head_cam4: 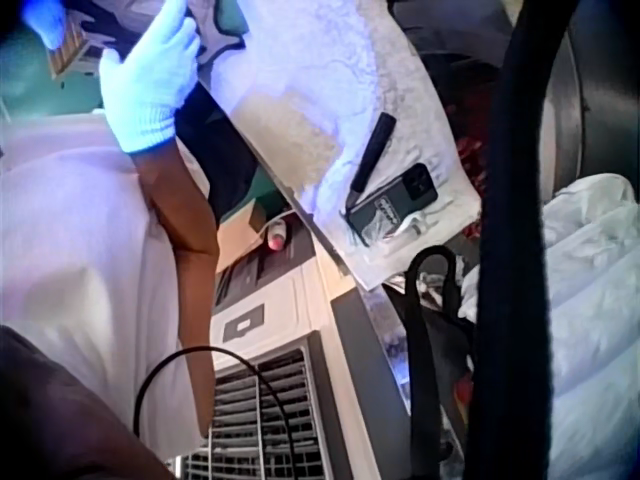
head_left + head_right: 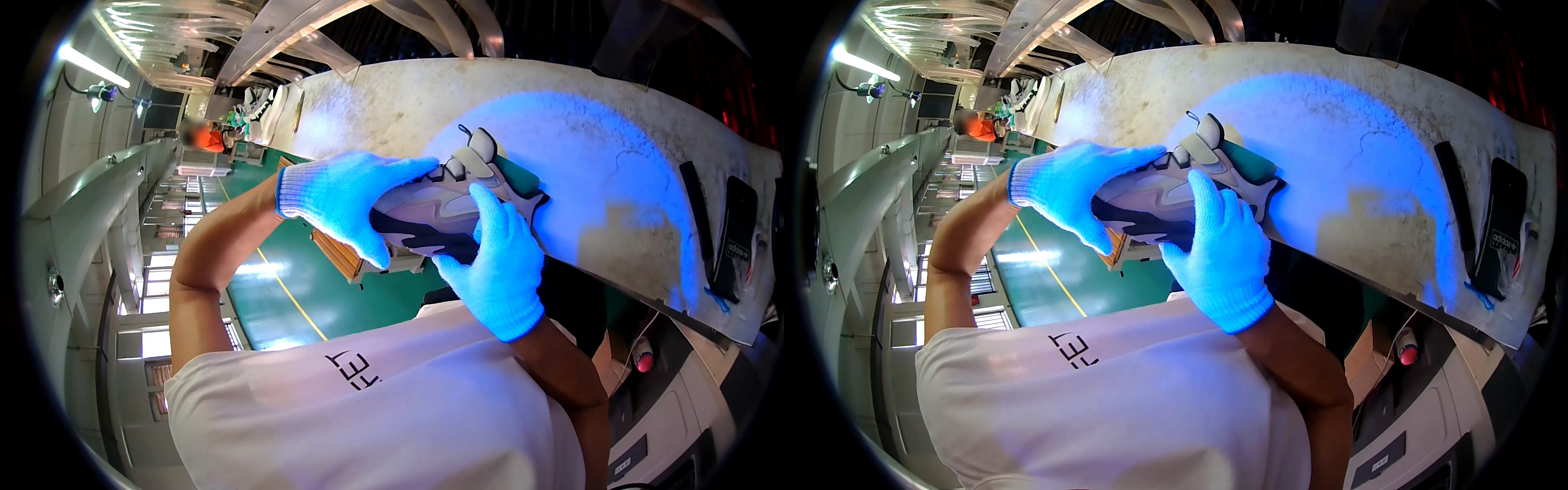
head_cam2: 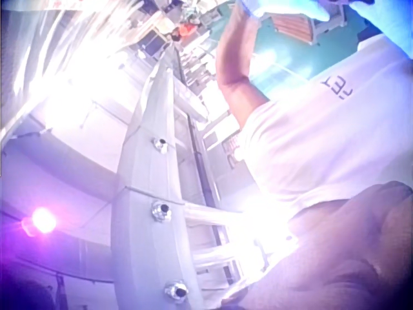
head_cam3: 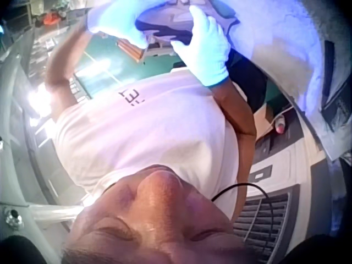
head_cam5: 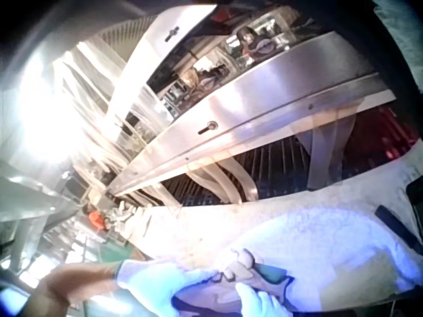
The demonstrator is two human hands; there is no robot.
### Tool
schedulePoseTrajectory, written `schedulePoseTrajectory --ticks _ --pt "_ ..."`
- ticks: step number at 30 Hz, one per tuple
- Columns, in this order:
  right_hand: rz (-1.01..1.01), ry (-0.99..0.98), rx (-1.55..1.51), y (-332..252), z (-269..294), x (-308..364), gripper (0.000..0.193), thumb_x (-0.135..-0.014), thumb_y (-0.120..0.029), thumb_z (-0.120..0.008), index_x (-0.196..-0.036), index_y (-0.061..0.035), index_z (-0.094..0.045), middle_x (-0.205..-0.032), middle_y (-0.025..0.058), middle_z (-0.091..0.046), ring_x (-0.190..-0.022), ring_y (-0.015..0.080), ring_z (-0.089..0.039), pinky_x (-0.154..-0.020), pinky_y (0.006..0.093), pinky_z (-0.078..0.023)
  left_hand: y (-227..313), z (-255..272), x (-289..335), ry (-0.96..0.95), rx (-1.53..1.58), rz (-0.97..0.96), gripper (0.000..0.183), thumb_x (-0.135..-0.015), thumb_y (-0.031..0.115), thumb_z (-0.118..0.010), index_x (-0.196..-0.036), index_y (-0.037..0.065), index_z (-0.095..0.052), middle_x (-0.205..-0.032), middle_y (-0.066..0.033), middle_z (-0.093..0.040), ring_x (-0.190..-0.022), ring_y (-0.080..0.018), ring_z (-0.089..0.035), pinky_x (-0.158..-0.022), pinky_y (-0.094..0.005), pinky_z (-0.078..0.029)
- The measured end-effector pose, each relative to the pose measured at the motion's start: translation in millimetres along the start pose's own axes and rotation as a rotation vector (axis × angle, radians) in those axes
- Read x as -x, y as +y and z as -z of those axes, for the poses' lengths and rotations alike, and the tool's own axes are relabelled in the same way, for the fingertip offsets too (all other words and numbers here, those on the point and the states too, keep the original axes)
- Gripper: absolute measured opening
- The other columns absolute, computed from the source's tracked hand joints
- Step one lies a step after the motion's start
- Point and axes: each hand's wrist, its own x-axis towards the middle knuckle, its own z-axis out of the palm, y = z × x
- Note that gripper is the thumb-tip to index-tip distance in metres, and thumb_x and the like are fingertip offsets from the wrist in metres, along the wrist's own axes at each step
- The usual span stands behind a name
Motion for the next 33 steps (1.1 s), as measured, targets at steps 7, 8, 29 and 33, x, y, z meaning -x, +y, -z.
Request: schedulePoseTrajectory --ticks 7,8,29,33 --pt "0.037 0.036 -0.007 2 -1 3 0.105 -0.074 -0.03 -0.101 -0.161 -0.0078 -0.047 -0.119 0.0191 -0.063 -0.111 0.0411 -0.067 -0.085 0.0525 -0.06 1 1 2 -0.013 0.102 0.051 0.136 -0.063 0.047 -0.103 -0.172 0.001 -0.038 -0.148 -0.027 -0.07 -0.128 -0.0442 -0.074 -0.108 -0.047 -0.059" --pt "0.04 0.037 -0.005 2 -2 3 0.105 -0.074 -0.03 -0.101 -0.161 -0.0077 -0.047 -0.118 0.0188 -0.063 -0.111 0.0409 -0.067 -0.085 0.0522 -0.06 -1 2 1 -0.04 0.144 0.086 0.136 -0.063 0.047 -0.103 -0.172 0.0 -0.038 -0.149 -0.0272 -0.07 -0.129 -0.0443 -0.074 -0.109 -0.0468 -0.059" --pt "0.271 0.083 0.428 3 -40 24 0.099 -0.065 -0.026 -0.102 -0.154 -0.0068 -0.061 -0.105 0.0103 -0.063 -0.087 0.032 -0.065 -0.073 0.0451 -0.059 -42 -94 8 0.376 0.087 -0.153 0.134 -0.06 0.033 -0.098 -0.174 0.002 -0.032 -0.141 -0.0227 -0.07 -0.122 -0.048 -0.071 -0.106 -0.0535 -0.058" --pt "0.346 0.17 0.427 8 -44 21 0.099 -0.064 -0.023 -0.098 -0.155 -0.0062 -0.061 -0.095 0.0056 -0.056 -0.079 0.0252 -0.06 -0.064 0.0411 -0.054 -45 -94 8 0.42 0.08 -0.206 0.13 -0.063 0.032 -0.096 -0.173 0.002 -0.033 -0.14 -0.023 -0.07 -0.121 -0.0481 -0.071 -0.105 -0.0543 -0.058"
